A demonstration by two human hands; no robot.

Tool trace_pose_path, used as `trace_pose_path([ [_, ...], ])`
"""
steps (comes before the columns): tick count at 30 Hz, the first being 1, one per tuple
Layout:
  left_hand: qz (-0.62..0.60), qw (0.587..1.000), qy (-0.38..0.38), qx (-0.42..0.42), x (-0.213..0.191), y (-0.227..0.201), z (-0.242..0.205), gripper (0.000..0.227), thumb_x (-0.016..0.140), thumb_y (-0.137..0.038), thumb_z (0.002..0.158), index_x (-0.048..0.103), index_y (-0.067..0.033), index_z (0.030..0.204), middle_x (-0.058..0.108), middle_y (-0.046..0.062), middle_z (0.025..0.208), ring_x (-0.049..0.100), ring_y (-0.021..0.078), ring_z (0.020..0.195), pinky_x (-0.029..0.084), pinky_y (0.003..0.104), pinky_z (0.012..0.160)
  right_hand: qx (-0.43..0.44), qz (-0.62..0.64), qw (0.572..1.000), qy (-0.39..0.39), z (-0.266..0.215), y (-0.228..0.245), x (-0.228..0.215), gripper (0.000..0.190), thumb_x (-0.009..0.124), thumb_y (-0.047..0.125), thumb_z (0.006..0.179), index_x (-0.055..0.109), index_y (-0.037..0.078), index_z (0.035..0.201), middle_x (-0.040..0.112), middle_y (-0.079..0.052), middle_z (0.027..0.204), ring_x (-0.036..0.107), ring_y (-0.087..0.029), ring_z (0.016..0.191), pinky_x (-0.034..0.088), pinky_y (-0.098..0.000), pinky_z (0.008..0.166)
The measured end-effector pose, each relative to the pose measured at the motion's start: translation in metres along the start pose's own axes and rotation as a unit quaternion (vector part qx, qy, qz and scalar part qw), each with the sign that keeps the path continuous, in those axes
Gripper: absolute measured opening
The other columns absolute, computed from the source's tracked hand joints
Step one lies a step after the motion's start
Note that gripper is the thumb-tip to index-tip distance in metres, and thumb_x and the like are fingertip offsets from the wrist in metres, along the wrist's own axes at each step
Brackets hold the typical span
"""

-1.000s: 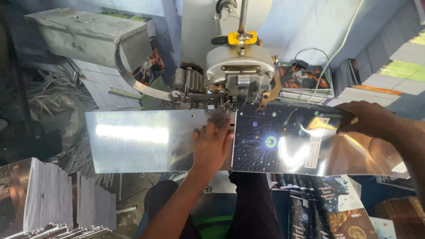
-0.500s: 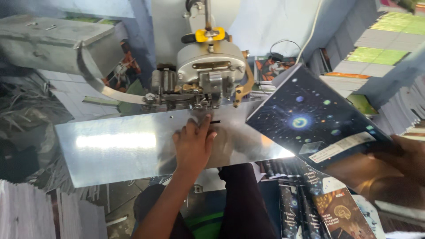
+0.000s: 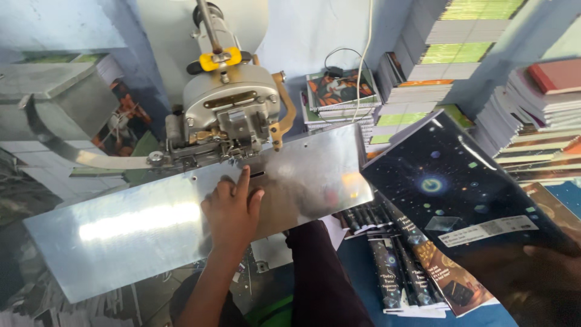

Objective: The person repeatedly picks up a book with a space-themed cover, places it on a binding machine, and operates the machine to stitch the spine. After each cycle, the person removes the book and sets it aside, then repeats the process with another book from a nearby stack.

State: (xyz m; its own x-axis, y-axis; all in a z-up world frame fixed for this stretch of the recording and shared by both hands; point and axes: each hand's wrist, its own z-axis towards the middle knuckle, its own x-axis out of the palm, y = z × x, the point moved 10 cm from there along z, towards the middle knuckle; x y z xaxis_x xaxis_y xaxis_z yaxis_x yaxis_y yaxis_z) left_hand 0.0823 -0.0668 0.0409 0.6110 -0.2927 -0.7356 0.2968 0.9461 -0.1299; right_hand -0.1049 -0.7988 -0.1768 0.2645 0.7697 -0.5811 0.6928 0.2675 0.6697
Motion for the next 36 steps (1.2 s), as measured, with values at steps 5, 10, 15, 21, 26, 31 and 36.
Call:
trace_pose_path([
  [5,-0.005,1.0,0.013,-0.004,0.004,0.002,-0.001,0.057,0.069,-0.046,0.093,0.064,-0.0186,0.142,0.056,0.01,0.109,0.058,0.0284,0.092,0.039,0.047,0.08,0.027,0.077,0.996,0.018,-0.012,0.002,-0.008,0.05,0.068,0.009,0.094,0.052,0.001,0.14,0.074,-0.034,0.105,0.077,-0.055,0.088,0.061,-0.0651,0.073],
  [10,-0.026,0.999,0.02,-0.011,0.006,0.004,0.0,0.058,0.07,-0.045,0.093,0.063,-0.0191,0.144,0.055,0.009,0.106,0.058,0.0284,0.093,0.04,0.048,0.085,-0.099,-0.103,0.979,-0.148,-0.07,0.056,-0.038,0.053,0.07,0.012,0.097,0.056,0.005,0.147,0.076,-0.029,0.107,0.078,-0.046,0.085,0.062,-0.0544,0.078],
  [15,-0.017,1.0,0.009,-0.002,0.001,0.0,0.0,0.058,0.07,-0.046,0.093,0.063,-0.0191,0.144,0.056,0.01,0.109,0.058,0.0293,0.094,0.04,0.048,0.085,-0.144,-0.079,0.949,-0.27,-0.133,0.105,-0.039,0.038,0.067,0.01,0.104,0.06,-0.005,0.138,0.072,-0.028,0.106,0.073,-0.04,0.09,0.06,-0.049,0.079],
  [21,-0.018,1.0,0.025,-0.007,0.001,0.0,0.001,0.059,0.07,-0.046,0.093,0.063,-0.0192,0.145,0.055,0.01,0.106,0.058,0.0293,0.094,0.04,0.047,0.085,-0.311,-0.116,0.863,-0.381,-0.161,0.154,-0.04,0.021,0.047,0.0,0.121,0.055,-0.01,0.138,0.068,-0.027,0.108,0.07,-0.035,0.094,0.057,-0.0433,0.078],
  [26,-0.009,0.999,0.032,-0.015,0.003,0.0,0.001,0.058,0.07,-0.046,0.092,0.063,-0.02,0.144,0.054,0.009,0.103,0.058,0.029,0.094,0.039,0.048,0.084,-0.327,-0.036,0.864,-0.382,-0.116,0.125,-0.048,0.033,0.038,-0.003,0.113,0.05,-0.009,0.143,0.063,-0.031,0.112,0.067,-0.036,0.092,0.055,-0.0436,0.073],
  [31,-0.009,0.999,0.036,-0.021,0.004,0.002,0.0,0.06,0.071,-0.045,0.091,0.062,-0.0207,0.145,0.054,0.01,0.104,0.057,0.0303,0.093,0.039,0.047,0.083,-0.349,-0.265,0.814,-0.381,-0.066,0.082,0.031,0.04,0.05,-0.001,0.101,0.049,0.004,0.141,0.063,-0.025,0.13,0.064,-0.036,0.114,0.054,-0.0436,0.097],
  [36,-0.008,0.999,0.032,-0.022,0.003,0.0,0.001,0.059,0.071,-0.044,0.091,0.062,-0.0204,0.145,0.054,0.009,0.103,0.057,0.0295,0.095,0.039,0.048,0.085,-0.252,-0.297,0.921,0.018,-0.019,0.011,0.201,0.076,0.064,-0.001,0.079,0.044,0.017,0.149,0.057,-0.022,0.141,0.06,-0.036,0.125,0.051,-0.0469,0.105],
])
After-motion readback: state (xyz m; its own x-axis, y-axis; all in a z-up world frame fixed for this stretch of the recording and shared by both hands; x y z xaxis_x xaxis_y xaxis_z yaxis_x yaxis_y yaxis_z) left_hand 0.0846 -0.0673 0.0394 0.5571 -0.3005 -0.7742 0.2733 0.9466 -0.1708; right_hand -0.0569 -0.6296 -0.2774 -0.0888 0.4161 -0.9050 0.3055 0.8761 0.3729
